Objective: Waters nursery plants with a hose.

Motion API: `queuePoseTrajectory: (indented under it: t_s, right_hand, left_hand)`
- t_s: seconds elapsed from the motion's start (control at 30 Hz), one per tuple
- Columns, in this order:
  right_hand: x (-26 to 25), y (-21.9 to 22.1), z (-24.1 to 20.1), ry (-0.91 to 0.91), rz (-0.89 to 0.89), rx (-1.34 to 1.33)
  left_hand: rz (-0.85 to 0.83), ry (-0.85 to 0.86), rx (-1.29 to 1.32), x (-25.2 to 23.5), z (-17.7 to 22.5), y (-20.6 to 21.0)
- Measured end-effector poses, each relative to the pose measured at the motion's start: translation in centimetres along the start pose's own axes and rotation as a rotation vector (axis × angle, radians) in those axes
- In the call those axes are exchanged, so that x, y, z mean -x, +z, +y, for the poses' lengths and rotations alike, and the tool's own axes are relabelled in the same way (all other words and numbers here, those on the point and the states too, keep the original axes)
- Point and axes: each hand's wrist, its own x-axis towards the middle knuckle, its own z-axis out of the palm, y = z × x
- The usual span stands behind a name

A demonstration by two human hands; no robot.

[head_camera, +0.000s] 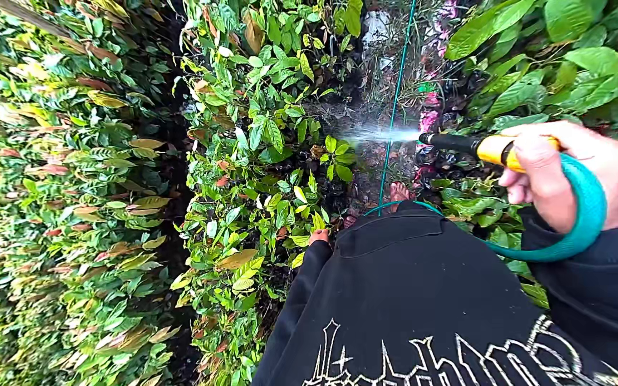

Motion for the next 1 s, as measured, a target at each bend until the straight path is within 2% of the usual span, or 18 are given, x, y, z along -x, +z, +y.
queuePoseTrajectory:
  t_s: [0.37,0.5,1.0]
  right_hand:
    - [-0.5,-0.1,0.1,0.017,-0.082,-0.048]
    - [-0.3,0.5,-0.1,-0.028,-0.007,-0.060]
    - [-2.5,1.9,-2.9,-0.140,-0.087,0.027]
  left_hand:
    - [-0.010,0.007,-0.007,-0.5,0.4,-0.3]
    - [-0.022,0.025,-0.022,-0.5,0.8,-0.3]
    - [-0.027,0.044,0.006,-0.3,1.1,0.2]
